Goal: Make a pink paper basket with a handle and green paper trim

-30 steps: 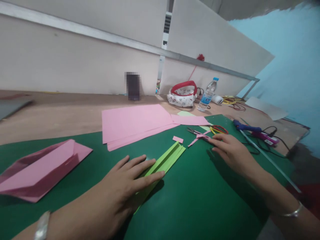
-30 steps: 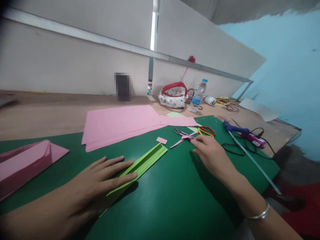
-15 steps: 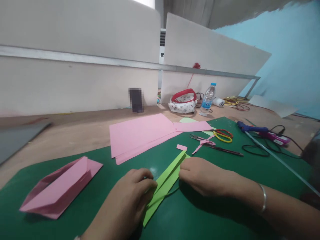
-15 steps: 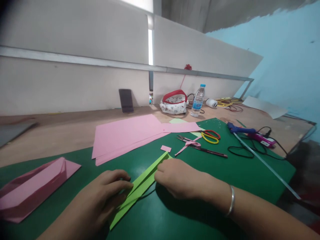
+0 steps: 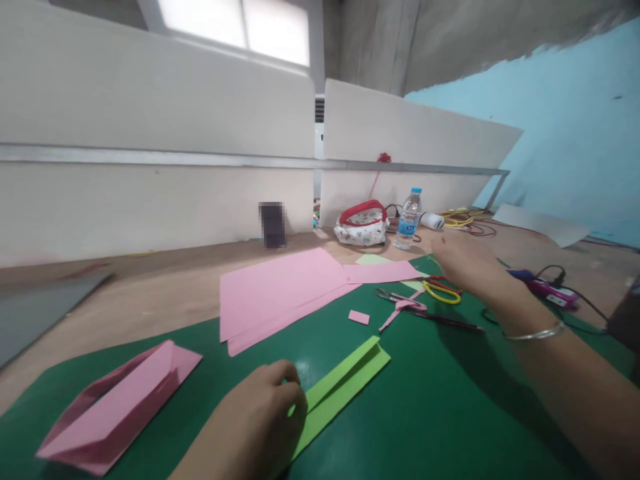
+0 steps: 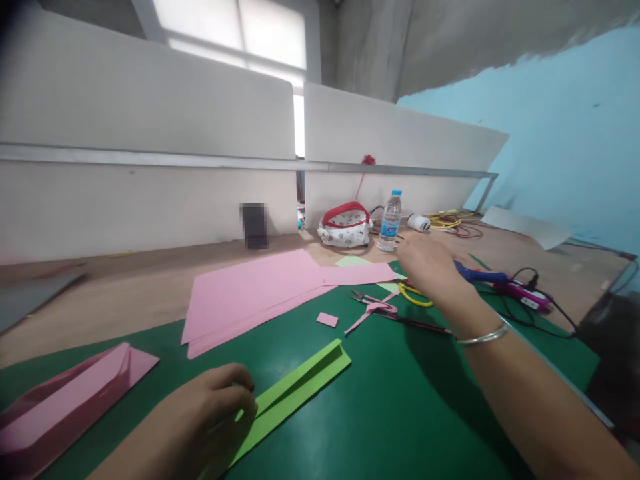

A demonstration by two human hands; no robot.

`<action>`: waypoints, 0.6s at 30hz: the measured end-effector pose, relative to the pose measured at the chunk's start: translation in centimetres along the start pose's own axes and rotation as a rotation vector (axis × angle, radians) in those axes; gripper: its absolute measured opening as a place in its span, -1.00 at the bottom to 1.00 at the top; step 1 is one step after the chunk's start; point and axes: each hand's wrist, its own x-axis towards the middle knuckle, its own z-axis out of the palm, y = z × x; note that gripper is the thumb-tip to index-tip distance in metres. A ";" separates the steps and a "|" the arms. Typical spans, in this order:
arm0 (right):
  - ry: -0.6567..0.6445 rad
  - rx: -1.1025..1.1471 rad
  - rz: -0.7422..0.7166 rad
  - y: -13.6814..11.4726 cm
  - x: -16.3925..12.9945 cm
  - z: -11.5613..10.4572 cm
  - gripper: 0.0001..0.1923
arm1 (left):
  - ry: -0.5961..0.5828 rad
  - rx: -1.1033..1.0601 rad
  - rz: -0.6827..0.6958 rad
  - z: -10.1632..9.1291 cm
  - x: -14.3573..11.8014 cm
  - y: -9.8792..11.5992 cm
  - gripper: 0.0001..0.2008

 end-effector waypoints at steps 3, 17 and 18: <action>-0.012 0.098 -0.142 -3.7 0.3 -0.7 -0.70 | -0.106 0.004 -0.064 -0.7 0.8 0.5 -0.78; -0.503 0.478 -0.641 -12.8 -1.3 3.8 -0.91 | -0.197 -0.098 -0.210 -0.4 1.7 -0.6 -0.75; -0.513 0.493 -0.638 -12.9 -1.3 3.8 -0.92 | -0.202 -0.095 -0.214 -0.4 1.7 -0.6 -0.78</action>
